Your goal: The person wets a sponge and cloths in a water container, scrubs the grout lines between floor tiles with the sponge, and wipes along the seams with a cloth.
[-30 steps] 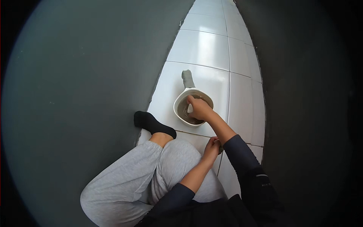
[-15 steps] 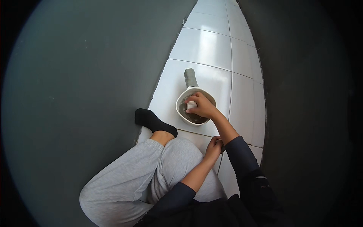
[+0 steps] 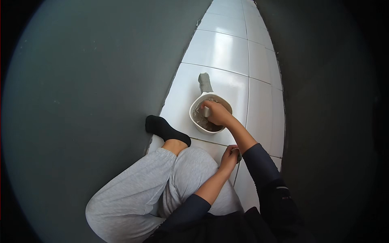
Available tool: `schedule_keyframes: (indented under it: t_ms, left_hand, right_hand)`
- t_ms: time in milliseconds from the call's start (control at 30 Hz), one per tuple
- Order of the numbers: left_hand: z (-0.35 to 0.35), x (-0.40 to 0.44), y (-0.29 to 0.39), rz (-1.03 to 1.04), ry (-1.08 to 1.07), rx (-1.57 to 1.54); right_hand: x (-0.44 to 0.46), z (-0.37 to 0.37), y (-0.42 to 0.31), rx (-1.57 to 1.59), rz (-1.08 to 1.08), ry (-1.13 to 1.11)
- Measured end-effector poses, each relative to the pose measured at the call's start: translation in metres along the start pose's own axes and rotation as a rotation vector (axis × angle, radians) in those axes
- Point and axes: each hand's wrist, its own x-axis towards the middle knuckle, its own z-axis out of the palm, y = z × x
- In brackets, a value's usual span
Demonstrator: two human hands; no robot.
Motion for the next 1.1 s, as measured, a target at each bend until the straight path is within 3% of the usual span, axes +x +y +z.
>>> schedule_keyframes:
  t_ms: [100,233,300,433,500,567,667,767,867,933,967,1100]
  left_hand:
    - [0.000,-0.001,0.000,0.029,-0.008,-0.003]
    - [0.000,0.000,-0.001,0.024,-0.029,-0.027]
    - [0.000,0.002,-0.003,0.045,-0.029,-0.015]
    - [0.000,0.004,-0.003,0.047,-0.013,-0.003]
    - [-0.001,0.003,-0.003,0.028,-0.025,0.012]
    - [-0.002,0.002,-0.001,0.003,-0.024,0.026]
    - [0.001,0.000,0.001,-0.019,-0.021,0.007]
    - [-0.003,0.004,0.000,-0.004,-0.042,0.028]
    - [-0.003,0.001,-0.001,-0.008,-0.021,0.028]
    - [-0.003,0.002,0.000,0.016,0.012,0.041]
    - [-0.004,0.002,-0.001,0.004,0.000,0.042]
    - [-0.003,0.001,-0.004,0.015,0.035,0.101]
  right_hand:
    - [0.000,-0.013,-0.004,0.035,-0.107,0.023]
    - [-0.009,-0.037,-0.026,0.120,-0.048,0.081]
    - [-0.011,-0.035,-0.024,-0.053,-0.198,0.080]
    - [-0.017,-0.035,-0.032,0.032,-0.226,0.197]
    - [-0.022,-0.026,-0.027,-0.245,-0.206,0.089]
    - [-0.023,-0.023,-0.022,-0.283,-0.181,0.082]
    - [-0.029,-0.024,-0.023,-0.193,-0.197,0.240]
    - [-0.028,-0.023,-0.013,-0.387,-0.310,0.233]
    - [-0.047,-0.038,-0.019,-0.283,-0.280,0.232]
    - [-0.067,-0.061,-0.035,0.160,0.029,0.191]
    - [-0.081,-0.065,-0.030,0.405,0.017,0.312]
    - [-0.151,-0.073,0.023,0.571,0.281,0.404]
